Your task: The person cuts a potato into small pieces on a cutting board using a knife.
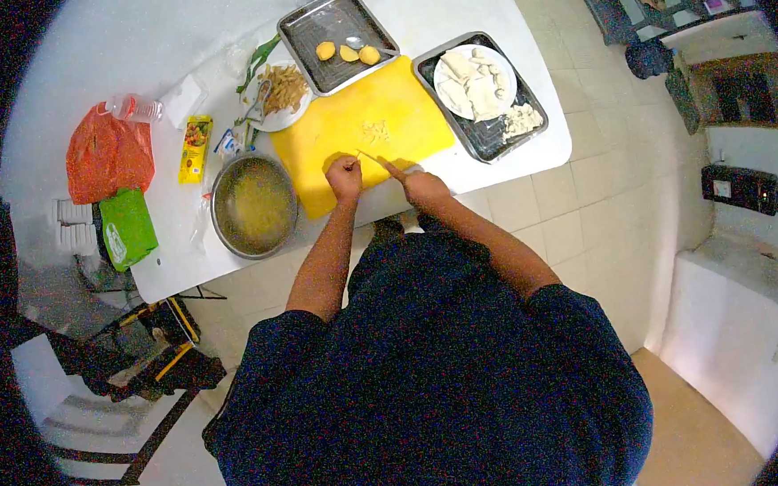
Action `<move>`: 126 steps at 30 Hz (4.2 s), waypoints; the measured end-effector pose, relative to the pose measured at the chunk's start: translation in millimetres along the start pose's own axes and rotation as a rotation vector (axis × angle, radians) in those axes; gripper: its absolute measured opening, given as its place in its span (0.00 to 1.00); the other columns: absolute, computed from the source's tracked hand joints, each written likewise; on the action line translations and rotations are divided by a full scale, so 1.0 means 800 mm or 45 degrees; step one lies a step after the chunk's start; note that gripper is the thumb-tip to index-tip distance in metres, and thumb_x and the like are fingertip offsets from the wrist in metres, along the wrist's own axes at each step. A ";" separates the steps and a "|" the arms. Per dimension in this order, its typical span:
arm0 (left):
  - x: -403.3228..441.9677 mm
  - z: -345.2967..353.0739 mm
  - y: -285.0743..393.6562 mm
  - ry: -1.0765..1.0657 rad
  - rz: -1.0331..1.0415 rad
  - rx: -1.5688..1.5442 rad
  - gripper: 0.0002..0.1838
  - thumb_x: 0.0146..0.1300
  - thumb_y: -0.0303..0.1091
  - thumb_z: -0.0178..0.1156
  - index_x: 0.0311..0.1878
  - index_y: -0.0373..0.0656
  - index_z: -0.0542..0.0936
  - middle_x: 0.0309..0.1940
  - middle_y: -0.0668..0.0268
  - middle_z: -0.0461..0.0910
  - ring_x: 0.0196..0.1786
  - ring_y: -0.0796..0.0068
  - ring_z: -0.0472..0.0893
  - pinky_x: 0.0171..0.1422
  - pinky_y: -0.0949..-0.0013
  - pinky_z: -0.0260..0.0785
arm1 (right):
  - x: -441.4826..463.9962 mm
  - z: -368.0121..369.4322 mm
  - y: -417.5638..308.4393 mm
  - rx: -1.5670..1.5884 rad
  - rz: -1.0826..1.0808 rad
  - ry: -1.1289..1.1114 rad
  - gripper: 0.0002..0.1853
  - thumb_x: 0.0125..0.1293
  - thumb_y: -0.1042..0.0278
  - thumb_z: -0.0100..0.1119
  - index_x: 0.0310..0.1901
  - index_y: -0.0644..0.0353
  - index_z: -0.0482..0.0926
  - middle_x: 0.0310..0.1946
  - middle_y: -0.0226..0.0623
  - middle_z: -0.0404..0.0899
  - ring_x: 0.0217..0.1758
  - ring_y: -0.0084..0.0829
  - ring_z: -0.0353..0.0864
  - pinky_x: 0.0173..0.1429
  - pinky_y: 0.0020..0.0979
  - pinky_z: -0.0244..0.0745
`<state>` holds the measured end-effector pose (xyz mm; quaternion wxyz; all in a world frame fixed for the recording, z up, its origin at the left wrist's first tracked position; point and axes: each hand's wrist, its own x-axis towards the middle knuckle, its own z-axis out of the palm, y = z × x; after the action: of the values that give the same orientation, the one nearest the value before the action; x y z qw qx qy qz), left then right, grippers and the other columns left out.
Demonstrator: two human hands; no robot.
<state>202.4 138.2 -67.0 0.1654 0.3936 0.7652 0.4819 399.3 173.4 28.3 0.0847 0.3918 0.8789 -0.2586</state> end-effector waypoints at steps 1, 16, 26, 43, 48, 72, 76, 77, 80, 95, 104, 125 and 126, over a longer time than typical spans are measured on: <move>0.000 -0.002 0.002 0.004 0.002 0.007 0.02 0.48 0.20 0.60 0.24 0.38 0.80 0.22 0.58 0.79 0.26 0.66 0.80 0.35 0.69 0.73 | 0.001 -0.002 -0.002 -0.001 -0.005 -0.007 0.37 0.63 0.75 0.42 0.72 0.33 0.51 0.21 0.50 0.76 0.21 0.47 0.77 0.27 0.48 0.72; -0.001 -0.004 -0.005 0.004 0.023 -0.063 0.03 0.48 0.23 0.62 0.24 0.40 0.77 0.22 0.63 0.79 0.26 0.73 0.79 0.35 0.71 0.72 | 0.000 -0.019 -0.016 -0.049 0.046 0.057 0.40 0.60 0.76 0.43 0.73 0.32 0.47 0.30 0.50 0.80 0.26 0.45 0.81 0.29 0.47 0.77; -0.004 -0.009 0.009 0.005 -0.005 -0.029 0.03 0.50 0.22 0.61 0.24 0.38 0.77 0.20 0.61 0.79 0.25 0.71 0.80 0.34 0.71 0.72 | 0.004 -0.011 -0.019 -0.026 0.017 -0.155 0.42 0.59 0.78 0.43 0.73 0.30 0.45 0.30 0.50 0.80 0.29 0.46 0.81 0.32 0.47 0.78; 0.002 -0.002 -0.012 0.023 -0.111 -0.054 0.05 0.45 0.22 0.66 0.23 0.39 0.77 0.21 0.64 0.80 0.26 0.76 0.80 0.36 0.73 0.73 | -0.018 -0.001 -0.008 -0.035 -0.064 0.049 0.42 0.59 0.77 0.46 0.73 0.32 0.44 0.26 0.47 0.79 0.24 0.46 0.80 0.28 0.46 0.77; -0.001 -0.001 -0.017 -0.016 -0.153 -0.059 0.06 0.47 0.22 0.66 0.25 0.39 0.77 0.22 0.63 0.80 0.26 0.75 0.80 0.35 0.72 0.73 | 0.006 0.005 -0.019 -0.043 -0.063 0.024 0.42 0.58 0.76 0.46 0.74 0.35 0.45 0.21 0.49 0.77 0.20 0.46 0.78 0.25 0.44 0.75; 0.043 0.005 0.025 -0.104 0.289 0.071 0.05 0.53 0.20 0.59 0.34 0.37 0.80 0.32 0.58 0.80 0.37 0.61 0.80 0.48 0.66 0.72 | -0.030 -0.015 0.030 0.151 0.200 0.099 0.32 0.67 0.67 0.43 0.72 0.29 0.51 0.25 0.52 0.78 0.26 0.51 0.79 0.32 0.49 0.73; 0.068 0.006 0.071 -0.426 0.526 0.324 0.09 0.51 0.24 0.61 0.38 0.40 0.82 0.37 0.56 0.79 0.46 0.54 0.77 0.56 0.59 0.68 | -0.036 -0.019 0.043 0.210 0.285 0.108 0.30 0.68 0.65 0.44 0.71 0.32 0.54 0.24 0.54 0.77 0.26 0.52 0.79 0.33 0.50 0.73; 0.072 0.007 0.082 -0.536 0.534 0.369 0.10 0.51 0.24 0.61 0.39 0.40 0.82 0.38 0.57 0.78 0.47 0.54 0.76 0.56 0.59 0.68 | -0.037 -0.014 0.048 0.207 0.292 0.131 0.30 0.68 0.65 0.44 0.71 0.33 0.55 0.24 0.54 0.77 0.26 0.52 0.78 0.33 0.50 0.73; 0.082 0.019 0.096 -0.785 0.589 0.522 0.11 0.50 0.24 0.61 0.39 0.42 0.83 0.40 0.58 0.77 0.50 0.55 0.74 0.55 0.59 0.68 | -0.038 -0.002 0.064 0.288 0.307 0.170 0.29 0.68 0.65 0.44 0.70 0.34 0.57 0.24 0.54 0.77 0.26 0.52 0.78 0.34 0.50 0.73; 0.084 0.024 0.063 -0.146 -0.103 -0.470 0.12 0.49 0.20 0.70 0.38 0.35 0.81 0.36 0.62 0.82 0.37 0.76 0.80 0.44 0.74 0.74 | -0.032 -0.010 0.071 0.355 0.113 0.291 0.33 0.66 0.68 0.44 0.72 0.33 0.51 0.26 0.53 0.78 0.27 0.52 0.78 0.33 0.50 0.73; -0.002 -0.025 -0.009 -0.047 -0.199 -0.241 0.05 0.49 0.24 0.68 0.30 0.36 0.82 0.25 0.66 0.82 0.29 0.78 0.80 0.38 0.73 0.73 | -0.009 -0.023 0.014 0.262 -0.030 0.030 0.40 0.61 0.74 0.45 0.73 0.30 0.46 0.26 0.52 0.79 0.26 0.50 0.79 0.32 0.49 0.75; -0.014 -0.029 -0.016 -0.026 -0.112 -0.110 0.05 0.46 0.26 0.68 0.23 0.38 0.80 0.20 0.62 0.78 0.23 0.71 0.78 0.32 0.70 0.71 | 0.008 0.041 0.021 0.004 -0.050 -0.031 0.44 0.58 0.77 0.47 0.72 0.26 0.46 0.29 0.52 0.77 0.28 0.49 0.80 0.32 0.47 0.76; -0.016 -0.031 -0.013 -0.027 -0.105 -0.092 0.05 0.46 0.26 0.67 0.23 0.38 0.79 0.20 0.62 0.78 0.23 0.71 0.78 0.32 0.70 0.71 | 0.005 0.040 0.021 -0.003 -0.075 0.013 0.42 0.60 0.77 0.45 0.72 0.26 0.46 0.28 0.52 0.77 0.26 0.49 0.80 0.31 0.47 0.76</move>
<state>189.9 111.0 -65.4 0.2072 0.3605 0.7610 0.4980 407.0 168.7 -7.3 0.0729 0.3669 0.8908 -0.2580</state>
